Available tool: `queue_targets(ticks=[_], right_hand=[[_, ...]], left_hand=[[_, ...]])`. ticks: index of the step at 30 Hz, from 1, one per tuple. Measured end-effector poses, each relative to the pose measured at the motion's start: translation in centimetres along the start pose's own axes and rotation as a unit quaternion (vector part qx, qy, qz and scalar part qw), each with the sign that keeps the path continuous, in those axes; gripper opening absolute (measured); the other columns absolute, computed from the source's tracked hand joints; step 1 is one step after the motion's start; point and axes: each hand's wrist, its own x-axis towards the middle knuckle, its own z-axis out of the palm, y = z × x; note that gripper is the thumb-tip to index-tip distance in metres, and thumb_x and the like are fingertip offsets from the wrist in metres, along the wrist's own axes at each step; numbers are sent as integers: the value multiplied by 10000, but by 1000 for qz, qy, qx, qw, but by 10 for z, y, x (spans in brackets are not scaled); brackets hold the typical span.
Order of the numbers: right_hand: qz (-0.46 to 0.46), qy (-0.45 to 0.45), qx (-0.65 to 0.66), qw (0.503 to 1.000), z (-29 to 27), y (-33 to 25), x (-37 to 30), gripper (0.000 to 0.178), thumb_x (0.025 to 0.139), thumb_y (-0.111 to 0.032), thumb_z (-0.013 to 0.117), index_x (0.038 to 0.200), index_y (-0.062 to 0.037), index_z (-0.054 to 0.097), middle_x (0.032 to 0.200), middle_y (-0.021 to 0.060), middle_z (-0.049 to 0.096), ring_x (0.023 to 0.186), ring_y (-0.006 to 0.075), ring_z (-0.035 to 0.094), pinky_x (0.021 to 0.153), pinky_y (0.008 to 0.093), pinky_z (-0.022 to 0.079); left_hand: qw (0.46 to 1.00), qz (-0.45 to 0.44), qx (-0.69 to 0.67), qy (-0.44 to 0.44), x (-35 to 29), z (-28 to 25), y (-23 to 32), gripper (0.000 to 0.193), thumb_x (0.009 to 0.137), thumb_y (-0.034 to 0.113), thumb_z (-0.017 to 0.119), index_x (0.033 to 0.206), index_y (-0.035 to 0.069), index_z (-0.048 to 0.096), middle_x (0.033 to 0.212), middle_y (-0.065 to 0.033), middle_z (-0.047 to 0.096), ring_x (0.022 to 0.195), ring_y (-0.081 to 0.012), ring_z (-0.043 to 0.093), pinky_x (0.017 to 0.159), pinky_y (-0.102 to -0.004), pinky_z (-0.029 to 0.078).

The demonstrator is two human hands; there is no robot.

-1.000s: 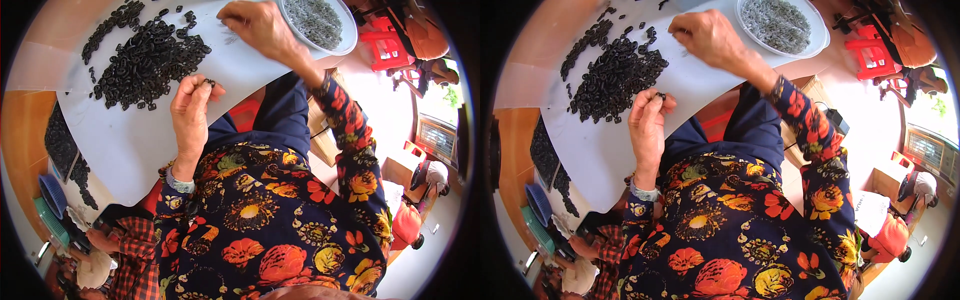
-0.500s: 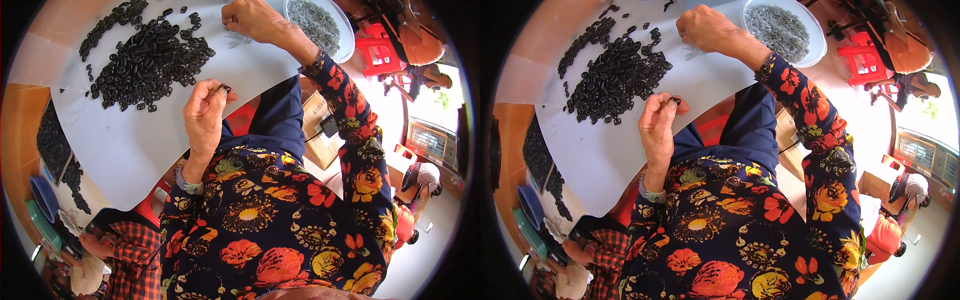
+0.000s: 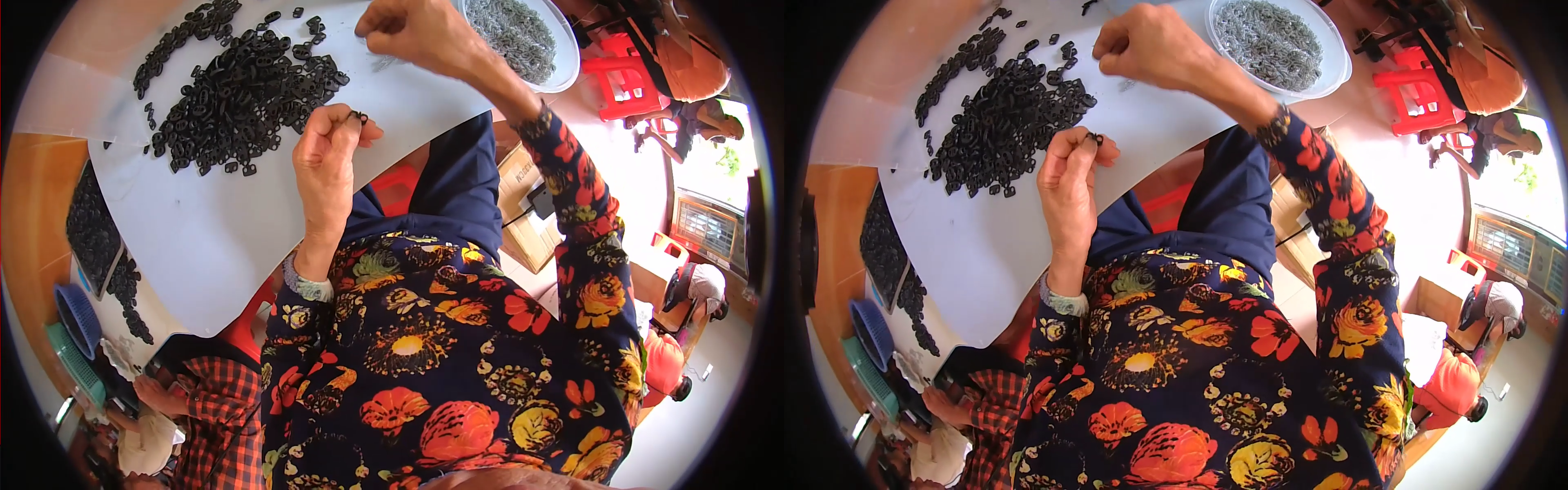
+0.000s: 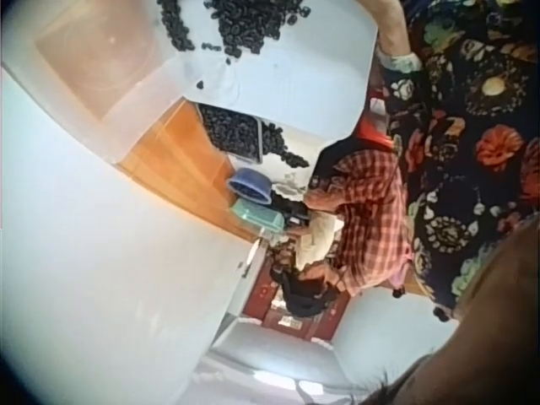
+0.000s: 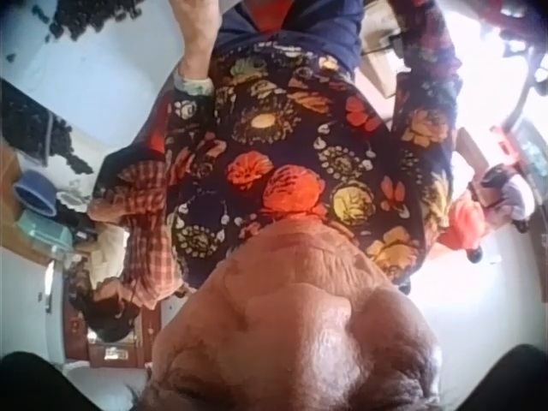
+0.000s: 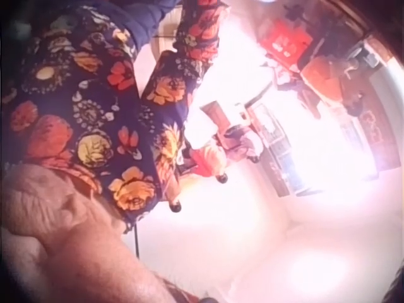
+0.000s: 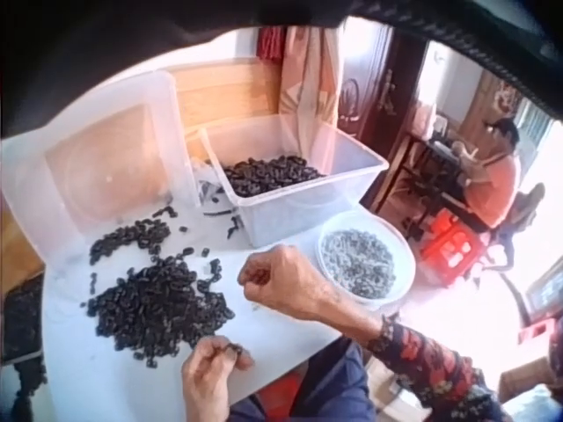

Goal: The person assembles small plastic clips by picking up plastic pieces and metal pins from the table and fitting them together by hand.

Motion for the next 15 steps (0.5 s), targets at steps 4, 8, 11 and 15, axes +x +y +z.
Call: queue_targets(ticks=[4, 8, 11, 15], right_hand=[[28, -24, 150, 988, 14, -6, -38, 147, 795, -80, 624, 908, 4, 665, 740, 48, 665, 666, 64, 585, 638, 246, 493], [13, 6, 153, 988, 20, -5, -50, 163, 735, -87, 639, 876, -13, 676, 749, 108, 679, 664, 190, 662, 657, 303, 529], [8, -2, 163, 987, 23, -3, -50, 159, 745, -85, 634, 880, -10, 670, 748, 106, 676, 673, 185, 657, 667, 299, 526], [48, -7, 249, 967, 29, 0, -50, 144, 778, -85, 627, 886, 3, 665, 749, 74, 674, 702, 140, 642, 690, 281, 519]], left_hand=[[1000, -7, -10, 4, 5, 3, 0, 85, 906, 75, 533, 896, 0, 571, 770, -63, 649, 693, -86, 545, 705, -229, 444], [1000, -12, 16, -17, 6, 3, 2, 106, 921, 66, 520, 980, -7, 570, 836, -80, 630, 763, -124, 562, 745, -256, 444], [1000, -7, 21, -8, 6, 4, 2, 90, 916, 77, 529, 942, 1, 569, 811, -69, 639, 728, -99, 548, 722, -240, 439], [999, -7, 31, 7, 6, 7, 2, 85, 908, 87, 537, 889, 9, 566, 780, -60, 644, 689, -78, 541, 692, -225, 439]])
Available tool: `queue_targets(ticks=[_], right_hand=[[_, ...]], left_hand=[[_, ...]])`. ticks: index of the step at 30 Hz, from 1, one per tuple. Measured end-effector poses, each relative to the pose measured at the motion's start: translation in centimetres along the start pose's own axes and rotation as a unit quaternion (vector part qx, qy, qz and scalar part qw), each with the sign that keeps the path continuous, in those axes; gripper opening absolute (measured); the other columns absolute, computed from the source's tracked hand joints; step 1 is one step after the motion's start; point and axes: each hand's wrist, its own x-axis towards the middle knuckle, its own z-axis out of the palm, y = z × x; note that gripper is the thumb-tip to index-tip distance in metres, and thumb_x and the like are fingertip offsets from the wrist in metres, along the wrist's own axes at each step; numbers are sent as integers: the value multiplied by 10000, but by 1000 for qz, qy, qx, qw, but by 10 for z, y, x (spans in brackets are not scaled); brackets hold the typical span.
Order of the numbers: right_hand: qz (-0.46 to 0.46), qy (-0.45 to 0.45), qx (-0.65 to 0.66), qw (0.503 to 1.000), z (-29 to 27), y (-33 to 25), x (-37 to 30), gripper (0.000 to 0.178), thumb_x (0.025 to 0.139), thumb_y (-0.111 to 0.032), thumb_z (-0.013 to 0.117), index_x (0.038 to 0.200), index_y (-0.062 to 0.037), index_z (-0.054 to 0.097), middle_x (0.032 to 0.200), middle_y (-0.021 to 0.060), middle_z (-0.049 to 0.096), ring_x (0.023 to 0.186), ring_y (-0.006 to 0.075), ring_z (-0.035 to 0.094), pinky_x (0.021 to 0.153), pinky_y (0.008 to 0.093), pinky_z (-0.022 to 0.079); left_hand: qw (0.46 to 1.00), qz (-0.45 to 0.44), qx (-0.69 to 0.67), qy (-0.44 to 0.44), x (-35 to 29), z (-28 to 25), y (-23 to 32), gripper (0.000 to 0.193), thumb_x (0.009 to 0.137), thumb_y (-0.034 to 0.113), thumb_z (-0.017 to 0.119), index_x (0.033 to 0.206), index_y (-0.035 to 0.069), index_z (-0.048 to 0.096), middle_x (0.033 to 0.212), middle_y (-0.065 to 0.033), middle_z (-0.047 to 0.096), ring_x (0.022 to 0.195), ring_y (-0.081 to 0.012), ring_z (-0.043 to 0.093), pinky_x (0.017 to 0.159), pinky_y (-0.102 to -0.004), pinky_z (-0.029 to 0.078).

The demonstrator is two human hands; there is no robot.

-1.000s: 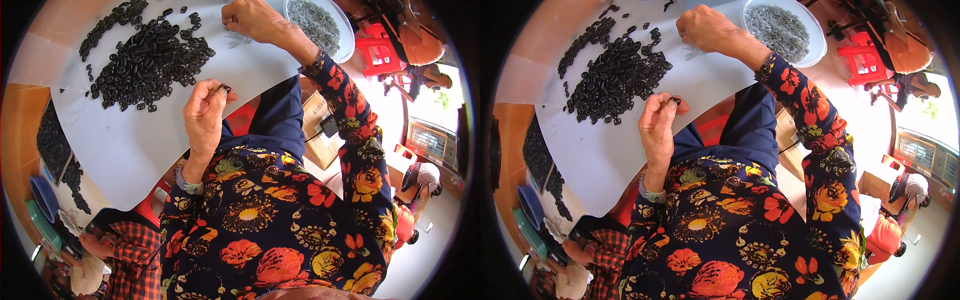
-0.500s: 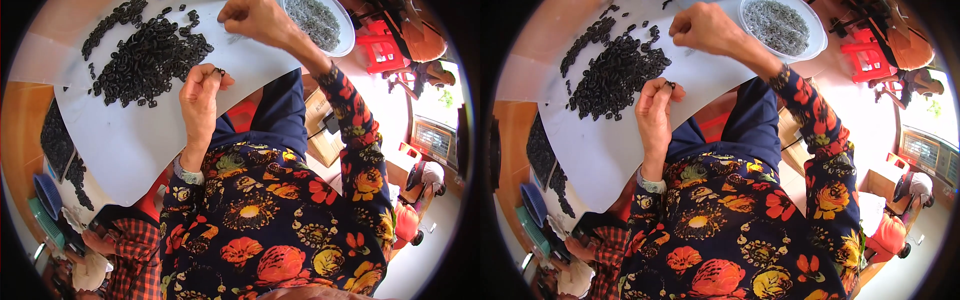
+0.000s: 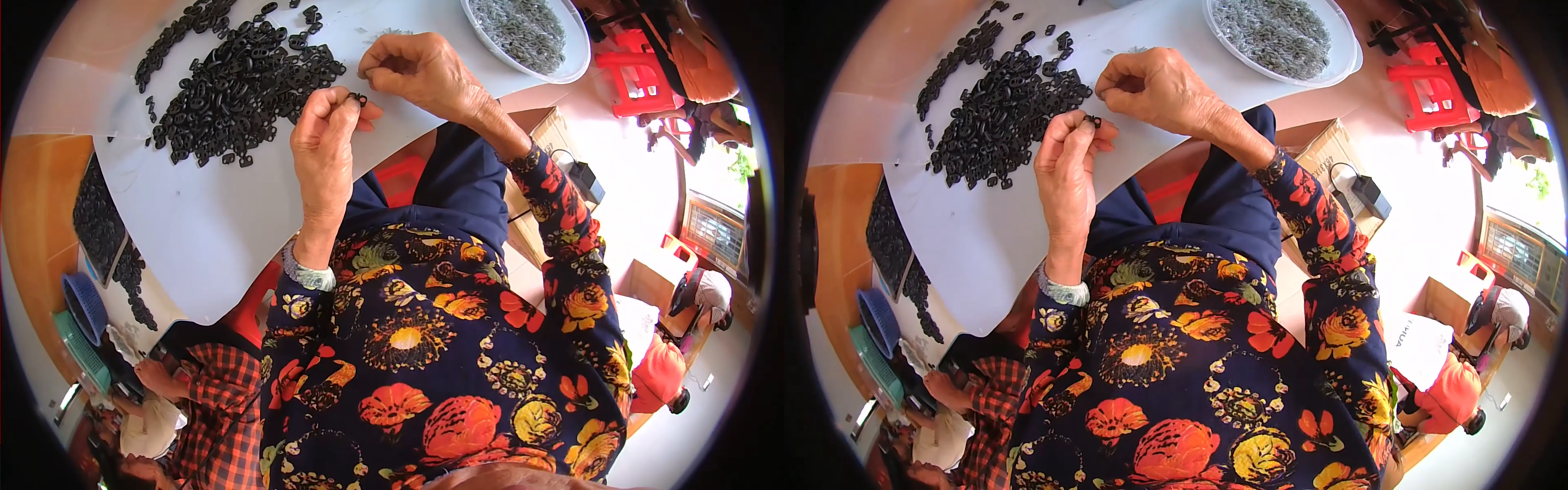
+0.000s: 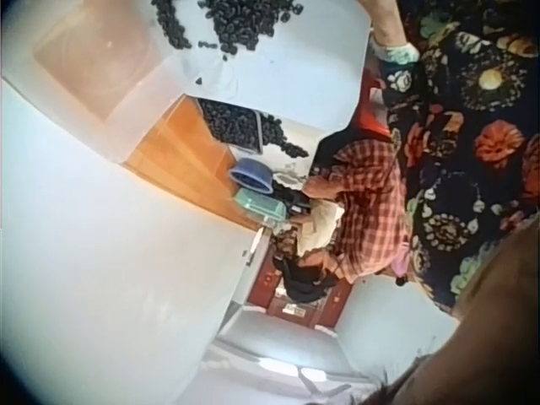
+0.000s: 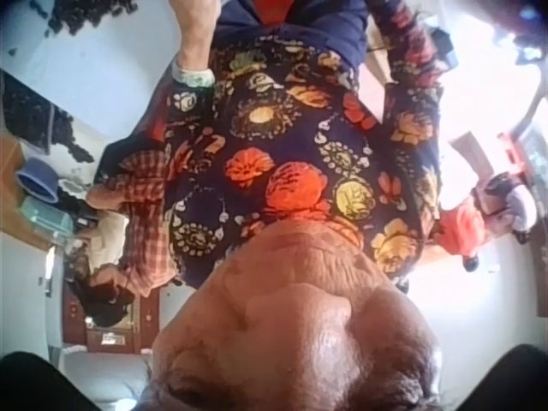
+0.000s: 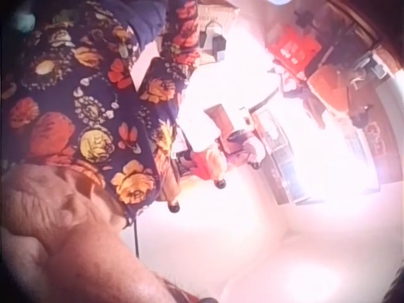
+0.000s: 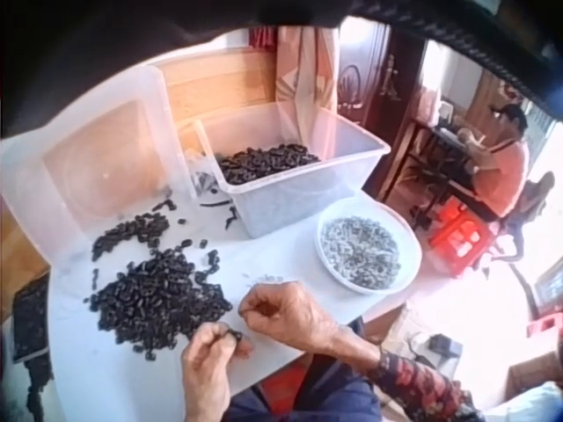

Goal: The person assembles small plastic clips by picking up plastic pieces and metal pins from the table and fitting them together by hand.

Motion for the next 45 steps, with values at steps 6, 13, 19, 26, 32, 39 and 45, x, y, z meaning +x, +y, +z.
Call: queue_targets(ticks=[6, 13, 19, 26, 32, 39, 45], right_hand=[[47, -10, 187, 981, 14, -4, -2, 120, 851, -42, 575, 923, -2, 663, 827, -19, 638, 791, 45, 571, 750, 211, 487], [30, -6, 205, 978, 16, -1, -5, 117, 860, -69, 632, 953, -21, 683, 787, 6, 668, 743, 40, 592, 702, 215, 494], [30, -8, 222, 974, 15, -1, -7, 116, 873, -81, 633, 961, -22, 679, 790, -4, 661, 736, 38, 586, 692, 217, 494], [4, -24, 201, 979, 13, 4, -7, 135, 905, -60, 600, 1024, -20, 648, 840, -3, 638, 781, 49, 585, 742, 219, 495], [2, -46, 231, 972, 10, -2, -6, 161, 886, -14, 584, 1045, -27, 605, 905, -18, 614, 835, 47, 570, 780, 223, 480], [21, -57, 223, 973, 9, -1, -6, 221, 863, 5, 572, 1081, -28, 567, 900, -8, 608, 839, 43, 560, 776, 214, 473], [-13, -46, 223, 974, 8, -2, -5, 151, 865, -9, 590, 1016, -2, 587, 823, 17, 631, 737, 48, 595, 699, 209, 498]], left_hand=[[1000, 3, 8, -5, 1, -4, 2, 71, 900, 65, 538, 875, 5, 567, 762, -62, 635, 684, -85, 559, 677, -224, 452], [1000, -3, -25, -6, 3, -2, 1, 59, 898, 46, 537, 875, 4, 572, 754, -63, 631, 695, -93, 568, 681, -227, 458], [999, 10, -45, -24, 4, -2, -4, 86, 918, 47, 522, 957, -4, 581, 812, -67, 629, 746, -128, 588, 713, -256, 464], [998, 3, -67, 0, 3, 1, -1, 55, 895, 44, 544, 898, -3, 573, 760, -73, 640, 705, -106, 588, 703, -239, 474], [999, 7, -45, -10, 4, -2, -2, 43, 872, 20, 530, 883, -3, 564, 750, -65, 634, 708, -98, 579, 706, -233, 470], [999, 6, -28, -15, 4, -3, -3, 38, 862, 21, 526, 869, 4, 559, 738, -52, 627, 700, -82, 569, 685, -212, 451], [1000, 14, -12, -20, 4, 0, -4, 28, 867, 24, 529, 855, 13, 553, 728, -42, 618, 683, -66, 560, 661, -197, 441]])
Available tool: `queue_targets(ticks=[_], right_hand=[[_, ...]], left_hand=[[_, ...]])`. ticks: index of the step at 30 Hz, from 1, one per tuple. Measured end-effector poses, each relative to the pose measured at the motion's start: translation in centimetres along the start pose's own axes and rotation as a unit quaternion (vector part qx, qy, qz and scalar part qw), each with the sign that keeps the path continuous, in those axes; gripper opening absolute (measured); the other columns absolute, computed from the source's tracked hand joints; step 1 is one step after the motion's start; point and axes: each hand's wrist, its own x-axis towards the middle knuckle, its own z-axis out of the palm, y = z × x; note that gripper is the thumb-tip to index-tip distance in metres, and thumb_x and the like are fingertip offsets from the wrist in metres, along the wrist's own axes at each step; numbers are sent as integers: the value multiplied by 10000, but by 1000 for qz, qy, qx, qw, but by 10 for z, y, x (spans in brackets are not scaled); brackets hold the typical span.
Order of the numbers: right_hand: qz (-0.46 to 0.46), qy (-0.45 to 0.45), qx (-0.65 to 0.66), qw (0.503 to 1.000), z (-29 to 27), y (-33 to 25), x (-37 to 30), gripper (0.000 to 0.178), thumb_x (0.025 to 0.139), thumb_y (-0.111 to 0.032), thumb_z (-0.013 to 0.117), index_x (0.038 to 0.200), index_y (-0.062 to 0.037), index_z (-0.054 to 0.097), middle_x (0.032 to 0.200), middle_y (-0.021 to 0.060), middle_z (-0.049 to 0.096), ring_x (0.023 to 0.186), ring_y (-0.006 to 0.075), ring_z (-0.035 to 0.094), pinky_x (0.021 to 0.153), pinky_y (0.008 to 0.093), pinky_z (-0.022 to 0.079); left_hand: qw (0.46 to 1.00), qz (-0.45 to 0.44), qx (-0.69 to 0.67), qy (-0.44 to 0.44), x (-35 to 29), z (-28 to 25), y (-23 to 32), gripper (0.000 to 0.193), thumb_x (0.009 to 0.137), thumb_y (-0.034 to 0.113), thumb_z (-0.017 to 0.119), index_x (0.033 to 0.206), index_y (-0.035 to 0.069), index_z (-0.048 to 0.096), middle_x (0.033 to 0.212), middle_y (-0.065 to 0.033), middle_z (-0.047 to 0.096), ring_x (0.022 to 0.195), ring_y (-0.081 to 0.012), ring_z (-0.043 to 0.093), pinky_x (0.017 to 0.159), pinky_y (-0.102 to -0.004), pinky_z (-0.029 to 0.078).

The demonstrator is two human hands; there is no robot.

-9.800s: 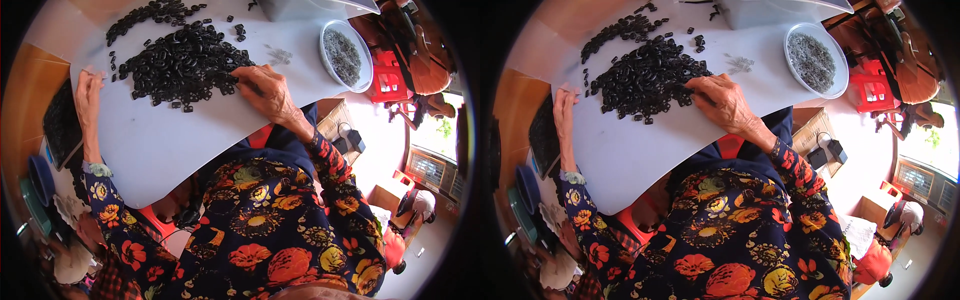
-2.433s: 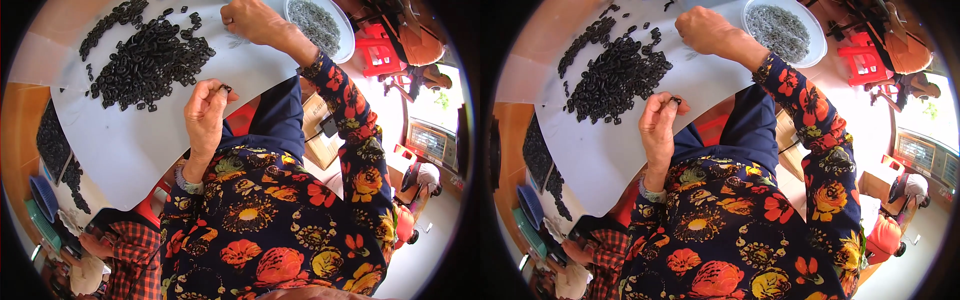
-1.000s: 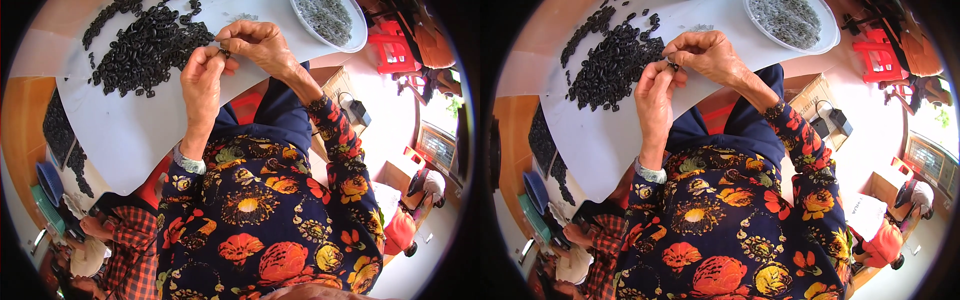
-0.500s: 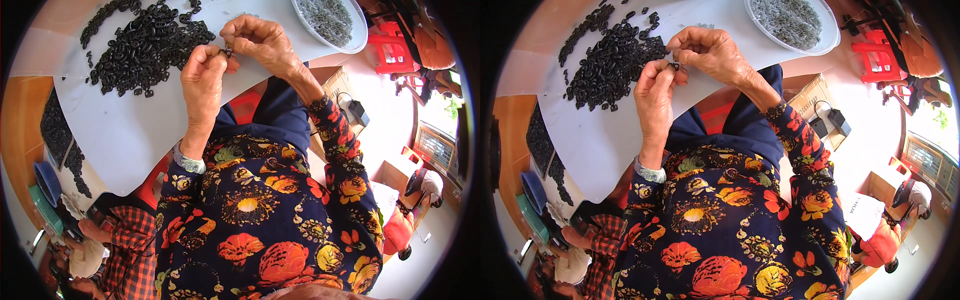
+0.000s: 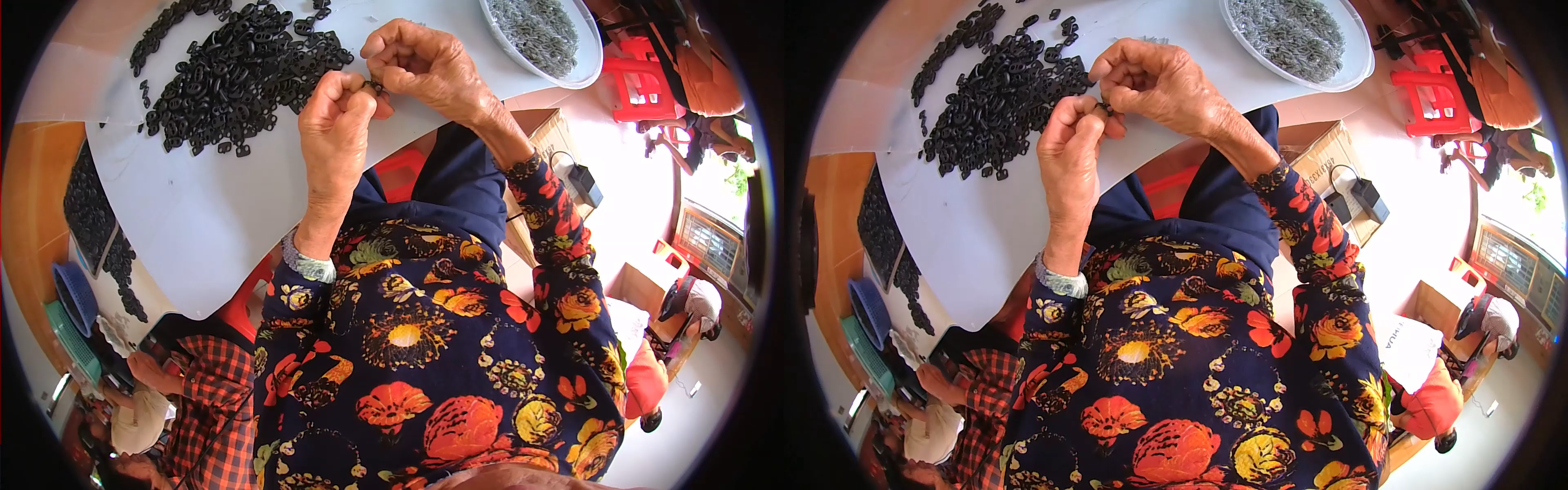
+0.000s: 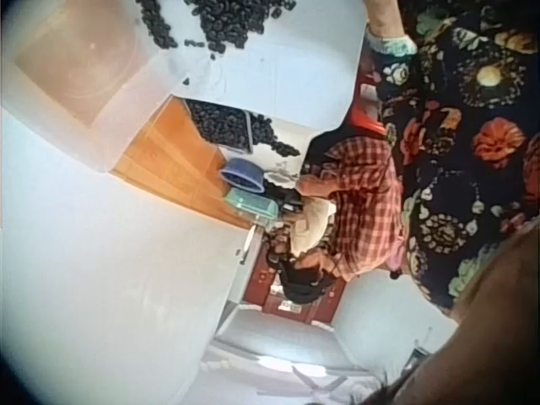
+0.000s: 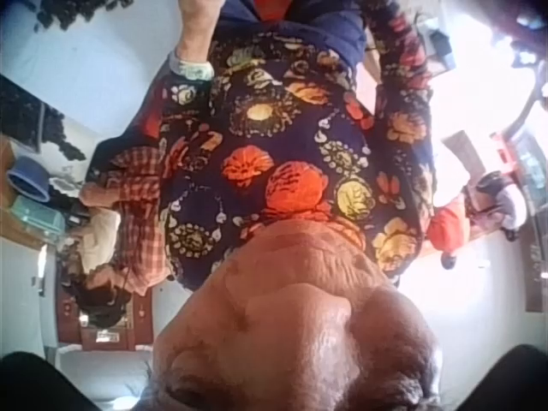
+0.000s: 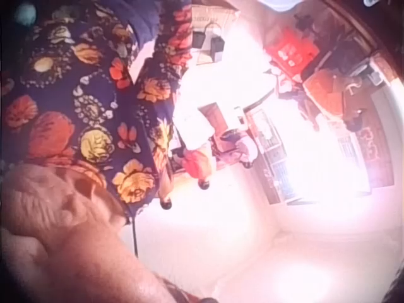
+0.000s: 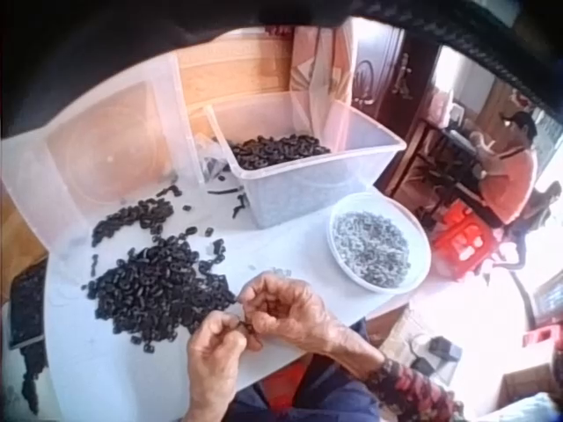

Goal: The person assembles small plastic clips by picking up plastic pieces and metal pins from the table and fitting them together by hand.

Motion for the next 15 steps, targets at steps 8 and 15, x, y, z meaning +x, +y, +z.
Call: queue_targets(ticks=[8, 15], right_hand=[[13, -6, -59, 998, -2, -1, -3, 125, 882, -32, 588, 998, 2, 620, 821, -7, 627, 763, 38, 559, 706, 206, 475], [36, -27, -121, 992, -5, -4, -1, 110, 913, -84, 594, 915, 21, 627, 778, -21, 605, 735, 25, 531, 684, 195, 468]], left_hand=[[1000, 16, 9, -3, -2, 2, 1, 37, 887, 20, 525, 877, 12, 560, 740, -26, 614, 698, -48, 553, 672, -188, 428], [1000, 13, 19, -6, -3, 2, 0, 60, 901, 31, 528, 927, 9, 577, 784, -34, 630, 721, -38, 536, 713, -186, 419]])
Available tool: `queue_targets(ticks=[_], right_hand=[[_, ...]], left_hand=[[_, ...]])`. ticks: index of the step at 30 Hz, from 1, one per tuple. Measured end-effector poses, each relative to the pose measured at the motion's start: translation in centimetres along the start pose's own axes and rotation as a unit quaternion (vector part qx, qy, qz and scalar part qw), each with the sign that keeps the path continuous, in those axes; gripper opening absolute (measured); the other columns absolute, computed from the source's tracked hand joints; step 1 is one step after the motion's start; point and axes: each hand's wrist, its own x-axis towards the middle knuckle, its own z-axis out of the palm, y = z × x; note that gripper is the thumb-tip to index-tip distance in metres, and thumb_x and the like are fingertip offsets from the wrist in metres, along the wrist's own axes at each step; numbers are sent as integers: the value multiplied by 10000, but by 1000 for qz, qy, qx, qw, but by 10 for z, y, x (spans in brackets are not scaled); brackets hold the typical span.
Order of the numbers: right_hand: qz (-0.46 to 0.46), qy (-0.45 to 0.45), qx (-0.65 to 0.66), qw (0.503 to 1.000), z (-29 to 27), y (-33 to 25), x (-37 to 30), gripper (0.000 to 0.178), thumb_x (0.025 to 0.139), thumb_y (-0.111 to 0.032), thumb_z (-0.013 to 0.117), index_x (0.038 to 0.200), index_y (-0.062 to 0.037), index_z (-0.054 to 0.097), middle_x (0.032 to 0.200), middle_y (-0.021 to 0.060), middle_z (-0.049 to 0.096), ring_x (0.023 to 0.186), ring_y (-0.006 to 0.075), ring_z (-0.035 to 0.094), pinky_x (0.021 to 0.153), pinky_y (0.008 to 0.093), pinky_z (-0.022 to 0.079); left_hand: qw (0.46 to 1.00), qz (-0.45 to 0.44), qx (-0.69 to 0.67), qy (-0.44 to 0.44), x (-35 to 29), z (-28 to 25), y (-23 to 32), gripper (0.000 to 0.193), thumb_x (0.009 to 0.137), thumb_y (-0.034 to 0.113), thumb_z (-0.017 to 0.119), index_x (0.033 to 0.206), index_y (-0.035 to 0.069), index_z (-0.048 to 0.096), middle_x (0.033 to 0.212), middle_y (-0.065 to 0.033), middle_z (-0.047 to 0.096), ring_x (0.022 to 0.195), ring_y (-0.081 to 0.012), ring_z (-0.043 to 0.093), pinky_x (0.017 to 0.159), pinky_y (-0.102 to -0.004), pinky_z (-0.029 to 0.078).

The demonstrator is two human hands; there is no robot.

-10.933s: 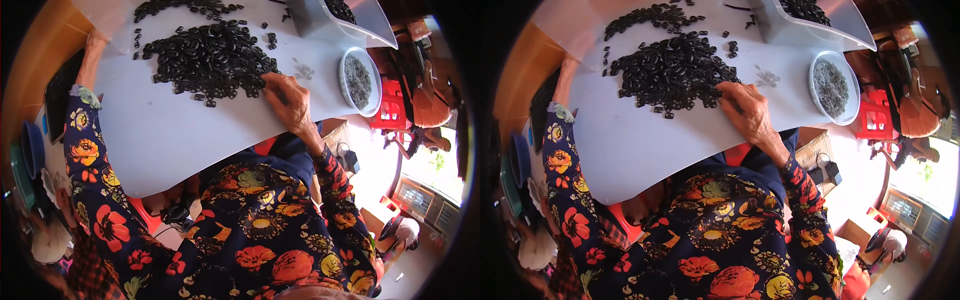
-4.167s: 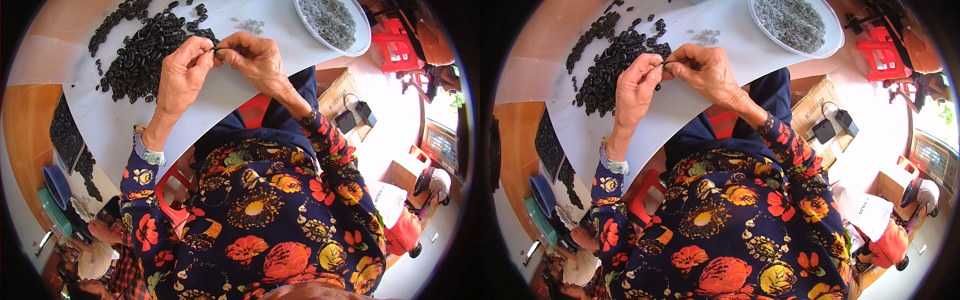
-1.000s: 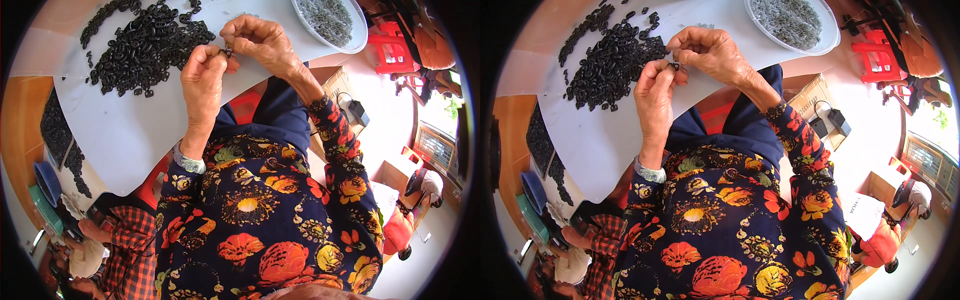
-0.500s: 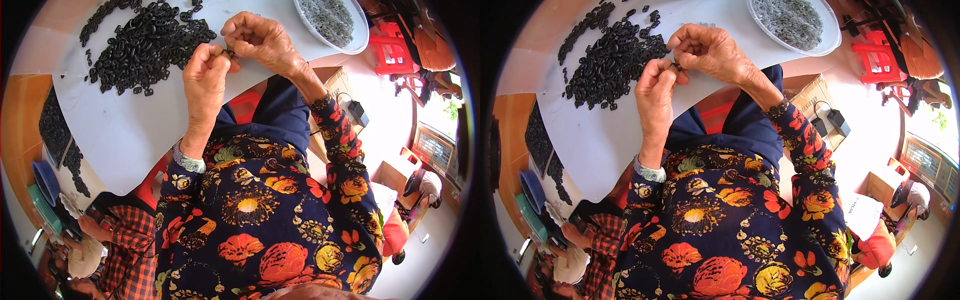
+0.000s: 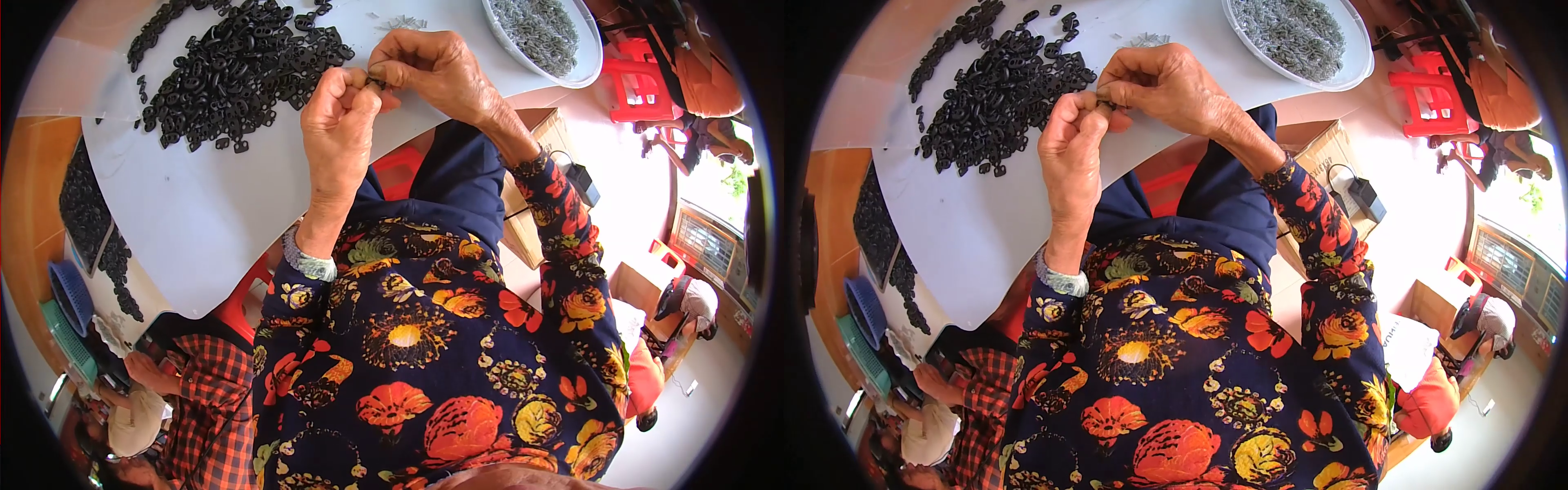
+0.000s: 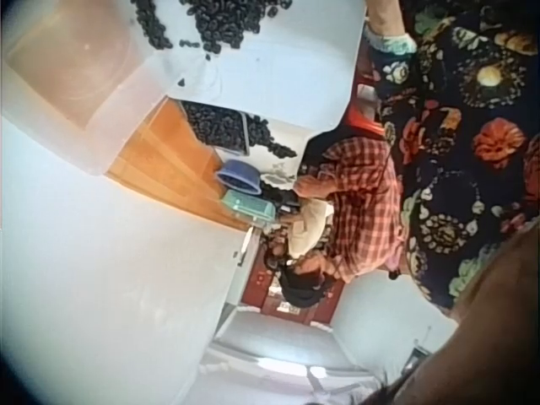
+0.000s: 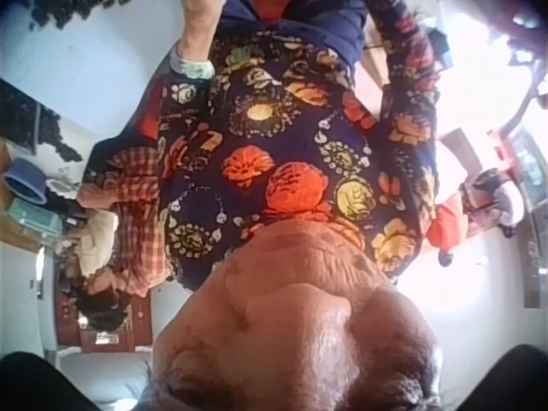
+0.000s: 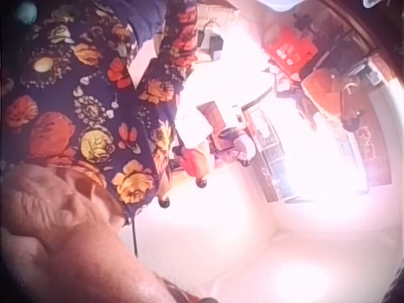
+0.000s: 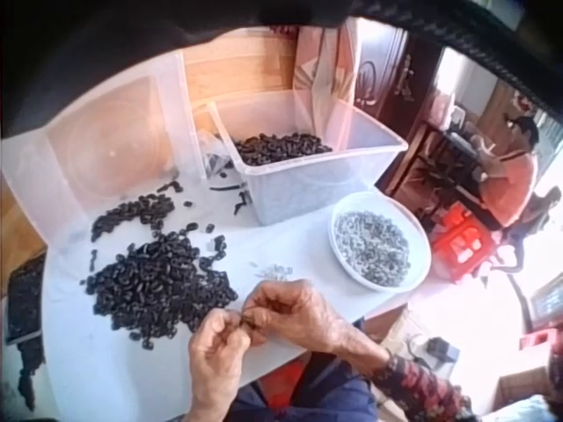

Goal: The person assembles small plastic clips by picking up plastic pieces and metal pins from the table and fitting them together by hand.

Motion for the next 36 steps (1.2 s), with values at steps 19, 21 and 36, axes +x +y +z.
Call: queue_targets(ticks=[19, 21, 36], right_hand=[[-10, 19, -23, 999, 4, -4, 7, 147, 873, -131, 632, 817, 4, 642, 679, 1, 602, 626, 36, 514, 569, 219, 441], [5, 41, -55, 998, 6, -7, 4, 149, 866, -125, 639, 797, 7, 634, 645, -6, 588, 606, 37, 505, 554, 220, 436], [3, 15, 40, 999, 3, 4, 8, 189, 903, -174, 630, 860, 9, 650, 694, 5, 612, 642, 34, 532, 594, 208, 453]], left_hand=[[1000, 15, 8, 21, 1, 2, 1, 31, 864, -18, 510, 852, 9, 521, 754, -38, 630, 706, -55, 590, 653, -188, 456], [999, 26, -1, 24, 0, 5, 1, 40, 863, -21, 507, 838, 11, 510, 746, -35, 626, 681, -47, 569, 638, -187, 448], [999, 29, 12, 17, 2, 4, 1, 24, 871, -6, 505, 871, 2, 528, 776, -48, 634, 709, -44, 556, 658, -194, 448]])
